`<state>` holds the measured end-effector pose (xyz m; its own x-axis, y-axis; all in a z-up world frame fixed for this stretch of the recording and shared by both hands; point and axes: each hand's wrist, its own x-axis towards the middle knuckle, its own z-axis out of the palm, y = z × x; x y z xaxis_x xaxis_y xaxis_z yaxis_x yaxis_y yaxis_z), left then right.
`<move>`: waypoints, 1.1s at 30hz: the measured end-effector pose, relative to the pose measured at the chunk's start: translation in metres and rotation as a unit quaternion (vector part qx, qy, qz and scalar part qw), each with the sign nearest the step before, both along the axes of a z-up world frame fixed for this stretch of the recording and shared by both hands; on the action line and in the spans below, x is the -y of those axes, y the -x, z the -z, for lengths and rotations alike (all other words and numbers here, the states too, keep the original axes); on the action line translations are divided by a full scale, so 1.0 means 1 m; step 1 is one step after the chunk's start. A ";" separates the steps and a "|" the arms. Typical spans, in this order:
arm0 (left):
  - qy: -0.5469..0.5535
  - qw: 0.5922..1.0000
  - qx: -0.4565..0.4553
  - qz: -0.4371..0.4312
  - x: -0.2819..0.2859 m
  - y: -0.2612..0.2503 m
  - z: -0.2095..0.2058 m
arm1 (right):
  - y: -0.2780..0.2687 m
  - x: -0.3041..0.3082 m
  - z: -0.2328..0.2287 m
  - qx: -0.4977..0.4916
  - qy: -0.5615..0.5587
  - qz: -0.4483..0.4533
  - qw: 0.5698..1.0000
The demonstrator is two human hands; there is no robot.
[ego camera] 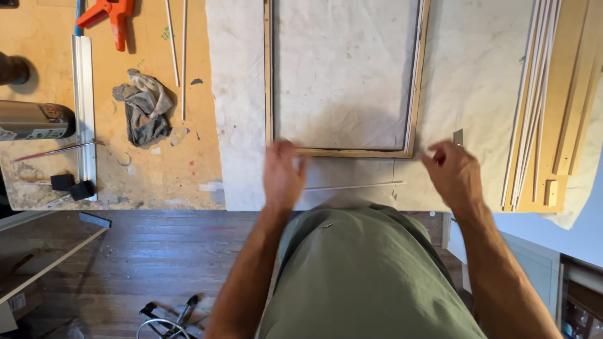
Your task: Measuring, cutting, and fitting thin wooden strips into a rectangular frame using a utility knife.
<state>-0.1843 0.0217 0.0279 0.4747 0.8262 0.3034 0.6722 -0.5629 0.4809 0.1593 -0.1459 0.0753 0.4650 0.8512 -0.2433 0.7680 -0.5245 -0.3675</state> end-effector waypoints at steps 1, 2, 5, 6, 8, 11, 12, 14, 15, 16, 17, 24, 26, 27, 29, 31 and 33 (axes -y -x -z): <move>0.002 1.000 -0.002 0.000 -0.015 -0.005 -0.012 | 0.000 -0.013 0.005 -0.002 0.002 0.000 1.000; 0.067 0.994 -0.029 -0.087 -0.032 -0.011 -0.025 | -0.002 -0.027 0.009 0.005 -0.019 0.004 1.000; 0.159 0.968 -0.060 -0.185 -0.060 -0.016 -0.012 | 0.006 -0.072 0.008 0.001 0.003 0.026 1.000; 0.189 0.960 -0.067 -0.194 -0.066 -0.015 0.000 | 0.011 -0.087 0.006 -0.012 0.048 0.046 0.998; 0.199 0.958 -0.073 -0.193 -0.065 -0.017 -0.006 | 0.010 -0.093 0.008 0.003 0.046 0.042 0.998; 0.218 0.953 -0.082 -0.191 -0.063 -0.012 -0.012 | 0.004 -0.094 0.023 0.023 0.057 0.035 0.997; 0.229 0.952 -0.082 -0.189 -0.061 -0.012 -0.013 | -0.001 -0.090 0.029 0.030 0.070 0.031 0.997; 0.238 0.950 -0.087 -0.183 -0.061 -0.008 -0.013 | -0.006 -0.088 0.034 0.031 0.086 0.026 0.996; 0.246 0.949 -0.091 -0.177 -0.062 -0.006 -0.013 | -0.008 -0.088 0.037 0.030 0.100 0.020 0.994; 0.246 0.949 -0.092 -0.176 -0.062 -0.004 -0.014 | -0.012 -0.086 0.041 0.030 0.100 0.022 0.994; 0.255 0.948 -0.085 -0.171 -0.063 -0.002 -0.015 | -0.015 -0.084 0.045 0.026 0.088 0.019 0.996; 0.236 0.952 -0.141 -0.136 -0.065 0.003 -0.020 | -0.013 -0.094 0.018 0.001 0.133 0.015 0.991; 0.247 0.948 -0.148 -0.134 -0.065 0.002 -0.022 | 0.001 -0.103 -0.011 0.005 0.149 0.020 0.989; 0.257 0.945 -0.155 -0.131 -0.066 0.001 -0.023 | 0.007 -0.109 -0.025 0.010 0.166 0.025 0.986; 0.270 0.940 -0.152 -0.139 -0.067 0.000 -0.032 | 0.007 -0.111 -0.018 0.026 0.169 0.022 0.985; 0.283 0.936 -0.150 -0.146 -0.070 0.003 -0.032 | 0.012 -0.117 -0.028 0.041 0.172 0.019 0.984; 0.339 0.913 -0.126 -0.187 -0.074 0.012 -0.025 | 0.021 -0.127 -0.054 0.047 0.155 0.004 0.987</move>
